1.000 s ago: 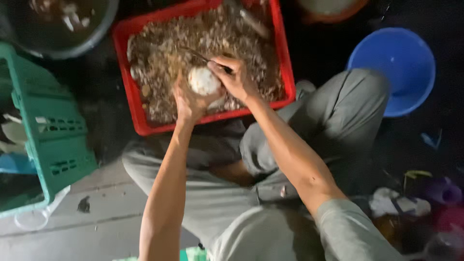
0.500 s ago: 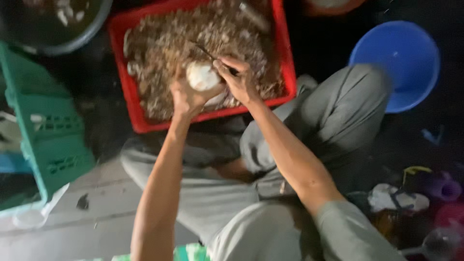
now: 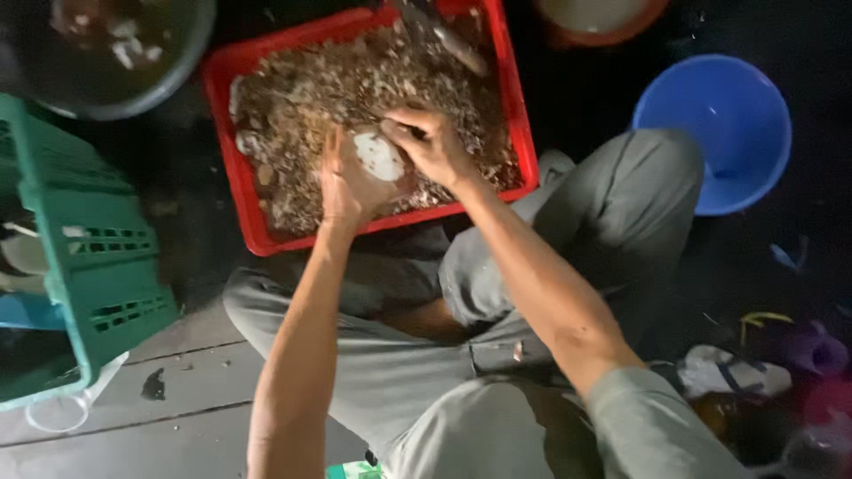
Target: The person sits cross-legged on the floor and uses a knife to peel the husk from a coconut. They rotate the coconut and scrape away the fibrous husk, then separate the white shell from the remaining husk and place the pieces into a nearby metal bowl.
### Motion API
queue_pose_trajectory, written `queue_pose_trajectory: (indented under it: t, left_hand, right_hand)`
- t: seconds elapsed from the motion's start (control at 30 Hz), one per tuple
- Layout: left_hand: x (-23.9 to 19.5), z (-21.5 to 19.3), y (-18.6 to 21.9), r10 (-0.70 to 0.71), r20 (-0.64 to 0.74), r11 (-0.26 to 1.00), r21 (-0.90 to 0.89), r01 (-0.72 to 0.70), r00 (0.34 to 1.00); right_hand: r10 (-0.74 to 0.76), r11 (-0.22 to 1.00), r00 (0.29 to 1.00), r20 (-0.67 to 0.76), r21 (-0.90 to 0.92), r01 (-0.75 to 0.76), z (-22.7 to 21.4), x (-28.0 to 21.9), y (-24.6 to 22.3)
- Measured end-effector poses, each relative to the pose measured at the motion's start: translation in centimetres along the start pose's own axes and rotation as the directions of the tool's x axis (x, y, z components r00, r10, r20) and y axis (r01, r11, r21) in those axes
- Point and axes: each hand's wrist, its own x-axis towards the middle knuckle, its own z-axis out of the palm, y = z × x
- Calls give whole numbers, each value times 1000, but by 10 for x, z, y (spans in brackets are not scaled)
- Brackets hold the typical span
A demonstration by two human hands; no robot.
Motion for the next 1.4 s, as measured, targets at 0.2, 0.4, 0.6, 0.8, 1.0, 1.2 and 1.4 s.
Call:
queue_pose_trajectory:
  t: [0.2, 0.4, 0.6, 0.8, 1.0, 1.2, 1.4]
  left_hand:
    - [-23, 10, -13, -74, 68, 991, -111, 81, 995]
    - [-13, 21, -25, -59, -34, 998, -26, 58, 998]
    - [-13, 37, -20, -120, 9, 973, -197, 120, 993]
    - [-6, 14, -10, 27, -129, 996, 89, -15, 991]
    - [-6, -2, 7, -161, 41, 985, -55, 163, 986]
    - [-19, -18, 8, 24, -9, 972, -232, -26, 1000]
    - [-13, 22, -3, 26, -19, 978, -204, -29, 999]
  right_hand:
    - [-27, 1000, 999, -38, -8, 27, 5, -19, 11]
    - [-82, 996, 989, -121, 8, 83, 13, -21, 13]
    - [-14, 999, 998, -62, 30, 16, -5, -22, 2]
    - [165, 942, 984, -69, 307, -137, 5, -23, 3]
    - [253, 941, 959, -125, 264, -214, 22, -33, 49]
    - [456, 769, 876, -156, 564, -300, 2, -41, 50]
    - [-242, 942, 969, -42, -251, 225, -4, -22, 12]
